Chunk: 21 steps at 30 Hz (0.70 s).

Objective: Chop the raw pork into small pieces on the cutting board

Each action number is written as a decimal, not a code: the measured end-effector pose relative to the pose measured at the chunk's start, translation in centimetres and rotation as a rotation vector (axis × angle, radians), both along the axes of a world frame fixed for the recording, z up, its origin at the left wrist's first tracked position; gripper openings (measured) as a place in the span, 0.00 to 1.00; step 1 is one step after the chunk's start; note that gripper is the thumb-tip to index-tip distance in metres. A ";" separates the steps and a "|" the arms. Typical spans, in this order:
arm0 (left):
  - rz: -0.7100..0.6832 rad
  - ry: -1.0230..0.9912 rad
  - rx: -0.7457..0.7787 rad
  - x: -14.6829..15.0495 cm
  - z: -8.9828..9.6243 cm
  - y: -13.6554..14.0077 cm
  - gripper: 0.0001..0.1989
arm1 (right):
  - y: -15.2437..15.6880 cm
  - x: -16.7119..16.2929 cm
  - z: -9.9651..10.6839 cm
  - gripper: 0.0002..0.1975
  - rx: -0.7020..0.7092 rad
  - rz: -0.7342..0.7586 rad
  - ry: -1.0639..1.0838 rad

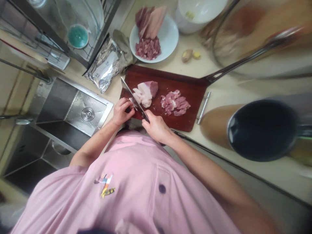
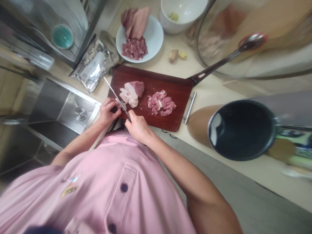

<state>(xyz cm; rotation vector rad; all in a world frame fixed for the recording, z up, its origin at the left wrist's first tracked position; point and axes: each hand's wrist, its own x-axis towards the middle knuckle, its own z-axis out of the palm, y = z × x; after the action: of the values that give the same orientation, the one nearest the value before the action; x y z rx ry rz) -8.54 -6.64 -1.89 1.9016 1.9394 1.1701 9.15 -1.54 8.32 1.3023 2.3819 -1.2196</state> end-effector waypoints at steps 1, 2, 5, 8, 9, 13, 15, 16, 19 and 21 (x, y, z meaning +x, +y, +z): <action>0.001 -0.004 0.001 0.0 0.0 0.0 0.05 | 0.1 -0.2 -0.1 0.13 0.003 -0.004 0.014; 0.005 -0.008 0.001 0.0 0.0 -0.1 0.05 | 0.2 -0.2 -0.2 0.13 0.003 -0.008 0.027; 0.029 -0.013 -0.016 0.1 0.0 -0.2 0.05 | 0.0 0.6 -0.3 0.12 -0.029 -0.013 0.033; 0.026 -0.020 -0.014 0.2 0.0 -0.2 0.05 | -0.1 0.8 -0.4 0.11 -0.057 -0.024 0.006; 0.022 -0.022 -0.012 0.2 0.0 -0.2 0.05 | 0.0 0.5 -0.6 0.12 -0.052 -0.027 0.010; 0.020 -0.021 -0.031 0.1 0.1 -0.2 0.04 | 0.4 -1.7 -1.7 0.14 0.002 -0.033 0.053; 0.027 -0.024 -0.033 0.2 0.2 -0.2 0.04 | 0.3 -1.8 -2.1 0.14 0.008 -0.021 0.054; 0.031 -0.026 -0.032 0.2 0.3 -0.2 0.04 | 0.1 -1.4 -2.2 0.14 0.004 -0.013 0.047; 0.040 -0.033 -0.010 0.3 0.2 -0.2 0.04 | -0.2 0.2 -2.5 0.13 -0.012 -0.011 0.008; 0.046 -0.040 0.016 0.4 0.2 -0.2 0.04 | 0.1 0.9 -2.7 0.14 -0.007 -0.013 0.032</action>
<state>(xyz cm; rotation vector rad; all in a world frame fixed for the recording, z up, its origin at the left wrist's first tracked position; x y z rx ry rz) -8.15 -6.80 -1.66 1.8362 1.9683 1.2298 10.09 -1.40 5.66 1.3077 2.3925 -1.2610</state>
